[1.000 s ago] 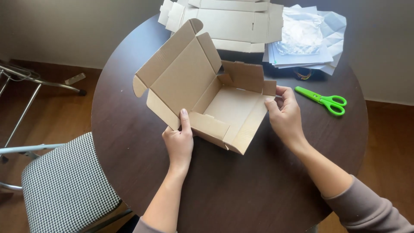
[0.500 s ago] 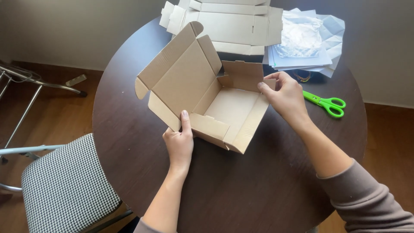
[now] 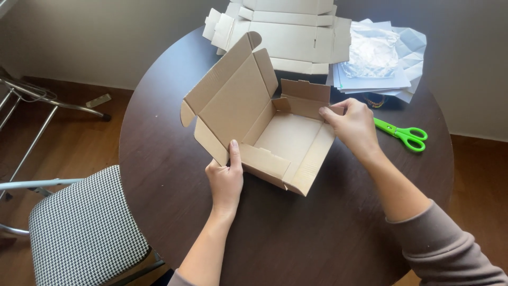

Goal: Assembling a cardboard box by folding and tucking flaps.

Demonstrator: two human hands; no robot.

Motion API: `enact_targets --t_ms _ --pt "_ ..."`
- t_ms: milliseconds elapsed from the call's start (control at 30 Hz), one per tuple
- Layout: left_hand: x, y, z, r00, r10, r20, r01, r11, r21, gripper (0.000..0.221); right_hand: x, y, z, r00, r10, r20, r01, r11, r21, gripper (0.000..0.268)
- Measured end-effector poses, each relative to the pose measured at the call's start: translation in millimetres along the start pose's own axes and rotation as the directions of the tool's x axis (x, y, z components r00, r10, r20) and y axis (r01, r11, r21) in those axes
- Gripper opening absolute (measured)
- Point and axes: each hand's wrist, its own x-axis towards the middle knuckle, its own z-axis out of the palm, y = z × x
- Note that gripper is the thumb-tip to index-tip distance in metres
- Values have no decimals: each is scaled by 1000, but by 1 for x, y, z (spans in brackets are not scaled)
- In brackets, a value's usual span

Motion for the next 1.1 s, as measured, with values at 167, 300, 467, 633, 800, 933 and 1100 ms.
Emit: enact_targets --t_ms 167,300,467,633,800,933,1100 --pt "-3 4 0 1000 24 0 -24 1000 2 35 -32 -19 -7 995 -79 -61 82 996 37 32" --pt "1 -22 6 1000 10 -3 -10 1000 -13 35 -45 -13 -7 988 -139 -66 145 984 104 41" --pt "0 13 -6 1000 -1 1 1 1000 -18 39 -27 29 3 984 -173 37 160 958 239 26" --pt "1 12 -6 1000 3 7 -3 999 -36 38 -17 33 10 943 -331 33 290 866 407 16" --pt "2 13 -5 998 -57 16 57 997 -42 41 -4 44 15 893 -449 33 378 787 487 36" --pt "4 11 -7 997 -72 28 73 996 -58 39 -11 40 14 892 -449 50 404 841 361 27" --pt "7 10 -9 994 -100 51 104 991 -81 40 -16 32 4 856 -511 81 493 852 175 39"
